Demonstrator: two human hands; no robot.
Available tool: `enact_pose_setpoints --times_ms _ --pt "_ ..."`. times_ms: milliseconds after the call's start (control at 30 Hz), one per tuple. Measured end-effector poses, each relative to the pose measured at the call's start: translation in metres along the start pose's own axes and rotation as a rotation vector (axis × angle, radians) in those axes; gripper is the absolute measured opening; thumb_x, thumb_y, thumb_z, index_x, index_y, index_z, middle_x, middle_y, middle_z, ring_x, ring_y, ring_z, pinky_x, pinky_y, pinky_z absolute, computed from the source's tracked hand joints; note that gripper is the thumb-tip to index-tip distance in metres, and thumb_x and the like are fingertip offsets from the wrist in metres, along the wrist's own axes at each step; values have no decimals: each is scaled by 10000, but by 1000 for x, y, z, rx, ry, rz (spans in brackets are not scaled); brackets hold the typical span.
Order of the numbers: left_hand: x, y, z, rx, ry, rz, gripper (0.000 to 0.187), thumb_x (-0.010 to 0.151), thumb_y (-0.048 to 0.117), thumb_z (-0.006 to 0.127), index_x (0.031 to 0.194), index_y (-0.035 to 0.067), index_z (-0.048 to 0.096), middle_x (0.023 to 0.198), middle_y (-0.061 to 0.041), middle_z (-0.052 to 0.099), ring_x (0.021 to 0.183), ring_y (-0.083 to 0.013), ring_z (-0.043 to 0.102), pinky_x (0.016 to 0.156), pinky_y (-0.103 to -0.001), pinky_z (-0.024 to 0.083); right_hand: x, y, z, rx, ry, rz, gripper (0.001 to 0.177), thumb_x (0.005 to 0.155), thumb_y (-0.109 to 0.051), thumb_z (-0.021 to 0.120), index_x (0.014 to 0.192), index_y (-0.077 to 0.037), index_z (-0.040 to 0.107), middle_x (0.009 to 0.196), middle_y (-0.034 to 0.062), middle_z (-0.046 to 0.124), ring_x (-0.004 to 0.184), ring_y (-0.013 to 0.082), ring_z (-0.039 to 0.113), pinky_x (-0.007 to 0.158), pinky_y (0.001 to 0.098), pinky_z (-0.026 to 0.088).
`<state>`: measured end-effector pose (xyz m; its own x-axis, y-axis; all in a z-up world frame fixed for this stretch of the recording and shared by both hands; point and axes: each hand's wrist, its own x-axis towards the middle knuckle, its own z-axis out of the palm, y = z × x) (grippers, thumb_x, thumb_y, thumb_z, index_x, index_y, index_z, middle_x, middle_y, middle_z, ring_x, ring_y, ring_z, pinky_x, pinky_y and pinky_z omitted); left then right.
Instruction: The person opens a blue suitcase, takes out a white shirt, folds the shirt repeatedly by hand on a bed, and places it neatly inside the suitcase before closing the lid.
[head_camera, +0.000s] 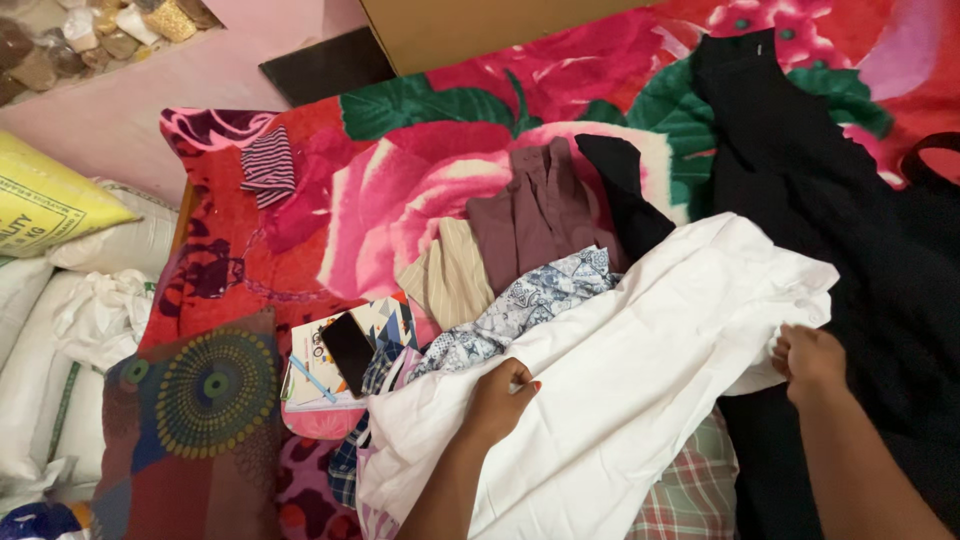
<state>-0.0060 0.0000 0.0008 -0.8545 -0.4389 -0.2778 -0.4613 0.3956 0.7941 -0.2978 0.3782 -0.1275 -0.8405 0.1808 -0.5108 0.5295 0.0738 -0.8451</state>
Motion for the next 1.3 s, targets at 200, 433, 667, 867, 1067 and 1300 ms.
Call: enact_pose_setpoints --times_ms 200,433,667,867,1067,1300 --pt "-8 7 -14 47 -80 12 366 845 301 801 1080 61 654 1045 -115 756 994 -222 720 864 -355 555 -35 -22 8 -30 -102 -89 568 1015 -215 714 1504 -111 444 1161 138 591 951 205 546 727 346 464" --pt "-43 -22 -85 171 -463 -5 538 711 324 872 1107 7 695 1047 -149 757 980 -243 717 890 -336 542 -81 -63 37 -483 -150 -251 552 904 -47 758 1438 -127 644 1110 203 706 858 232 667 694 324 554" --pt "-61 -40 -152 -243 -432 -234 219 848 92 771 1028 -10 700 948 -60 778 869 -104 689 781 -264 543 -95 -120 35 -131 -128 -612 519 927 87 723 1388 -151 737 963 11 676 720 79 498 634 230 439" --pt "-39 -40 -124 -70 -58 31 220 880 168 764 1053 46 704 966 -101 779 875 -171 705 782 -315 549 -40 -124 26 -339 -51 -718 605 867 -16 775 1457 -62 649 1166 153 714 919 213 671 807 331 535" --pt "-58 -32 -90 441 309 -38 267 854 375 746 983 144 714 993 -126 771 951 -339 716 792 -452 545 -80 -26 35 -796 -17 -714 728 832 -180 783 1499 -65 516 1282 224 660 1059 384 684 877 476 540" --pt "-83 -38 -113 540 526 -194 303 905 461 675 1011 181 725 1004 -51 771 1065 -274 680 955 -481 461 -286 6 42 -757 -406 -1181 557 866 -333 690 1380 -141 592 1309 130 648 1250 329 595 1107 470 401"
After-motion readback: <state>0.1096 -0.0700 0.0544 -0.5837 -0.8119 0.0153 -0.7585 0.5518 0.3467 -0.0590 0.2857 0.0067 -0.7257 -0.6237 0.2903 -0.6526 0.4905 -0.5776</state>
